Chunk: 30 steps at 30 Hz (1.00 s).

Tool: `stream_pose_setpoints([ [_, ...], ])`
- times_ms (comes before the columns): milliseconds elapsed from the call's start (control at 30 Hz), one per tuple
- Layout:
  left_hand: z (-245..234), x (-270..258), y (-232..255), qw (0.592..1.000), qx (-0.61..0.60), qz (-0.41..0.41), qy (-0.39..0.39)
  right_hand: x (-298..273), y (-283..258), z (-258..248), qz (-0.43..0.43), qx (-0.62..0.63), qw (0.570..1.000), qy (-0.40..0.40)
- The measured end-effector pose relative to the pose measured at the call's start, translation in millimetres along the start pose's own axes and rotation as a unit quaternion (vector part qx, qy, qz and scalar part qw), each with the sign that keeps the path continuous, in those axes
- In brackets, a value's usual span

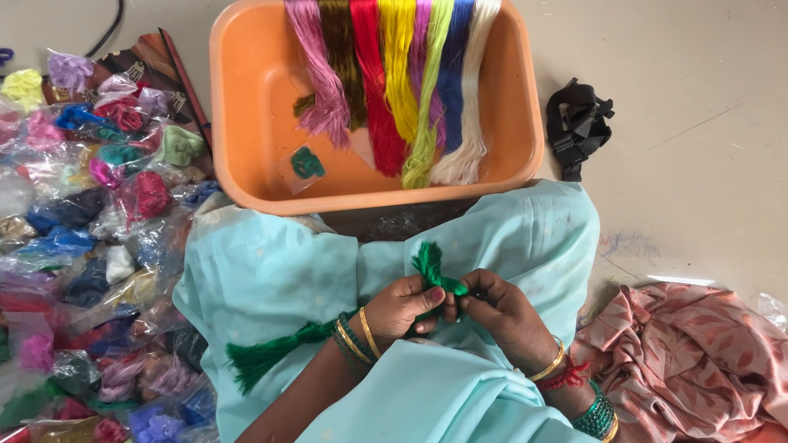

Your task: The person takes bundles of colored synthetic threads, smooths them out by hand, and places them into small clear plastic bags one at a time.

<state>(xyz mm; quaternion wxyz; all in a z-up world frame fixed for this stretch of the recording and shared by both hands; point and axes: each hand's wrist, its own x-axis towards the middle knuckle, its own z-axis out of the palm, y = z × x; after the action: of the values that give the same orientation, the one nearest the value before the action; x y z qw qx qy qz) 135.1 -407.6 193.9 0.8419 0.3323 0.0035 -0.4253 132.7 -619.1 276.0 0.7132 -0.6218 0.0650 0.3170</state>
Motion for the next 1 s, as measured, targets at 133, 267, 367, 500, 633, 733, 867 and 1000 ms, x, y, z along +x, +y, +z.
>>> stream_pose_setpoints([
  [133,-8.6,2.5,-10.3,0.966,0.213,0.118,0.084,-1.7,3.5,-2.8,-0.012,-0.005,1.000,0.022],
  [267,-0.5,7.7,-9.3,0.956,0.250,0.101,0.115,1.9,9.1,-3.7,-0.001,0.041,0.999,0.012],
  [367,-2.5,11.8,-15.6,0.969,0.217,0.018,0.121,3.8,8.7,-2.2,-0.023,0.220,0.975,-0.001],
  [500,-7.0,15.2,-24.8,0.941,0.299,0.140,0.069,4.7,-11.7,11.8,-0.012,0.323,0.946,0.023],
  [633,-2.2,16.1,-29.8,0.880,0.422,0.183,0.122,4.8,-19.1,18.1,0.000,0.167,0.985,0.032],
  [733,2.7,18.1,-24.5,0.882,0.423,0.157,0.139,9.0,6.5,7.4,-0.060,0.095,0.993,0.033],
  [867,1.0,22.7,-31.9,0.871,0.450,0.081,0.176,8.2,12.3,16.4,-0.089,0.027,0.994,0.058],
  [1000,-1.6,20.1,-23.2,0.910,0.385,0.040,0.151,2.1,-10.1,30.9,-0.228,-0.347,0.892,0.177],
])
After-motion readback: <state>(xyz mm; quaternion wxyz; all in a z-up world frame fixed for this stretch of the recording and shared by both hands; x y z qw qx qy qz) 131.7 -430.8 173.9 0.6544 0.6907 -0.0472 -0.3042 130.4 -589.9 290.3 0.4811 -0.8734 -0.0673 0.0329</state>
